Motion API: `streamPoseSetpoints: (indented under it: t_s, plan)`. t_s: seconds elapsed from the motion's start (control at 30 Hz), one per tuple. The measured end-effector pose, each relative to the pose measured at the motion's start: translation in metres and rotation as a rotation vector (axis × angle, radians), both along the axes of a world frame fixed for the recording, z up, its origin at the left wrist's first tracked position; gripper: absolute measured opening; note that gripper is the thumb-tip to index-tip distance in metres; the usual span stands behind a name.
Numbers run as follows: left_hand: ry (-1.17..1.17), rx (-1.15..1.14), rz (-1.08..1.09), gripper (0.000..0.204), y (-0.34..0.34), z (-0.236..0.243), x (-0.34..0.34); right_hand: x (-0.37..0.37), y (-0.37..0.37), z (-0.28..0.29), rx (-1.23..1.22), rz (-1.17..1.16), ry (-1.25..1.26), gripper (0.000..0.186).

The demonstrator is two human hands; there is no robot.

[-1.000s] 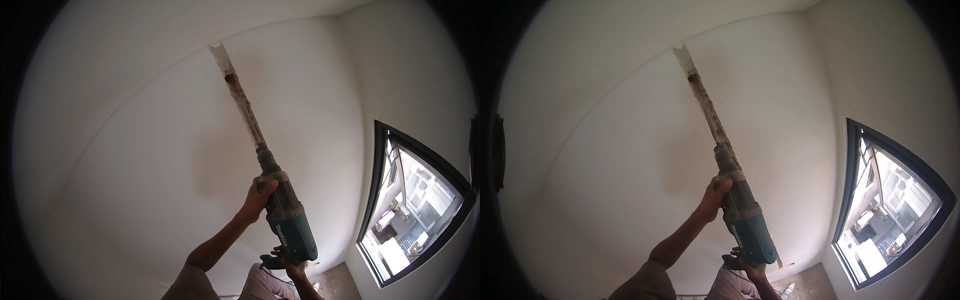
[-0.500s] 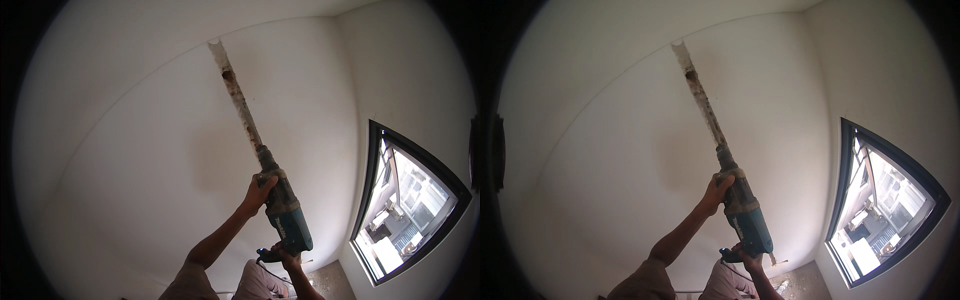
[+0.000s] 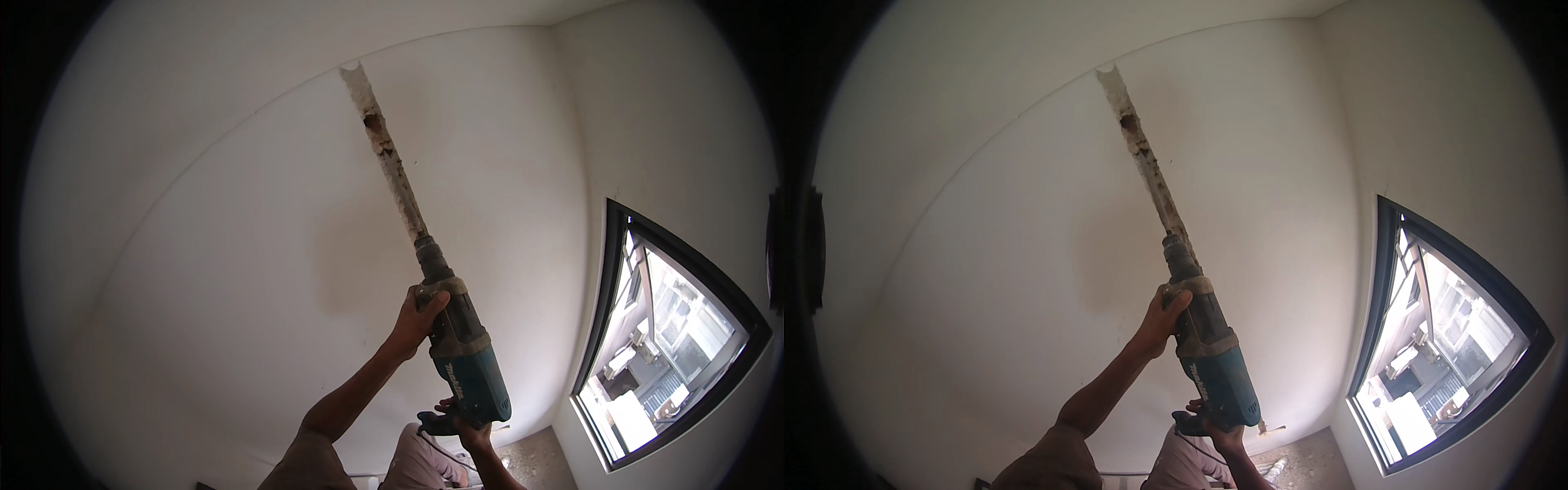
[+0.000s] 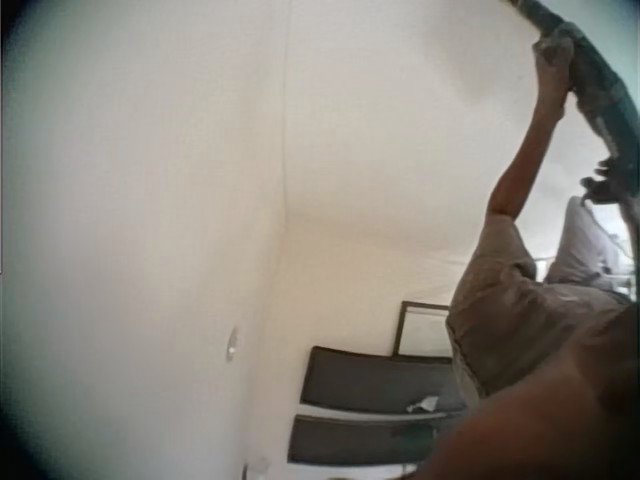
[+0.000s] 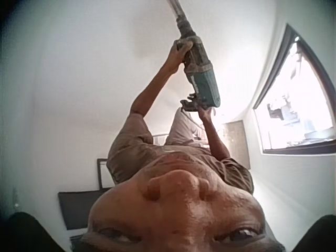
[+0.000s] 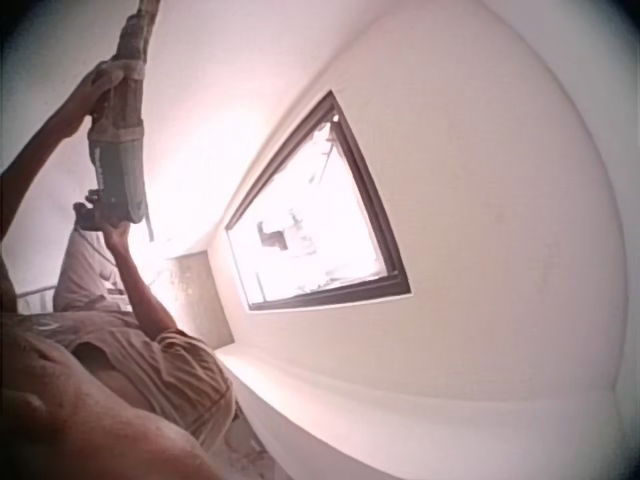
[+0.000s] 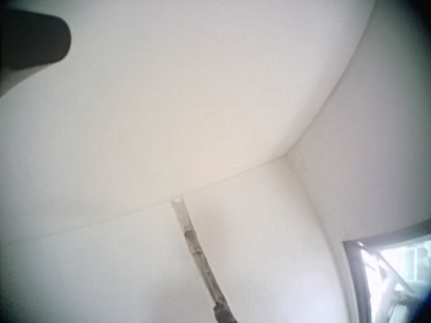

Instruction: The person uses a power drill to create a series of holes along a horizontal and vertical line on a wall while standing on a ladder.

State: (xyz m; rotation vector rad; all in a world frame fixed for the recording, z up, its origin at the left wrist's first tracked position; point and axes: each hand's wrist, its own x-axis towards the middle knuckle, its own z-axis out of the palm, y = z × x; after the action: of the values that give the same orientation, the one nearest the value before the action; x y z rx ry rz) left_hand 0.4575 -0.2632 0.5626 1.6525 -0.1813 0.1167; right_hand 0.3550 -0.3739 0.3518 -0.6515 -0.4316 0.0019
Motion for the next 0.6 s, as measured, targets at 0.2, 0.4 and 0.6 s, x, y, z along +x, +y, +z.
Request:
streamPoseSetpoints:
  t_s: [0.2, 0.4, 0.6]
  plan:
    - [-0.043, -0.069, -0.068, 0.07, 0.007, 0.01, 0.016, 0.012, 0.0, 0.011, -0.146, -0.118, -0.037, 0.029]
    - [-0.105, -0.109, -0.163, 0.067, 0.009, 0.017, 0.02, 0.003, 0.002, 0.027, -0.15, -0.177, -0.047, 0.014]
    - [-0.091, -0.009, -0.055, 0.071, 0.017, 0.011, 0.025, 0.013, 0.023, 0.012, -0.015, -0.089, -0.009, 0.015]
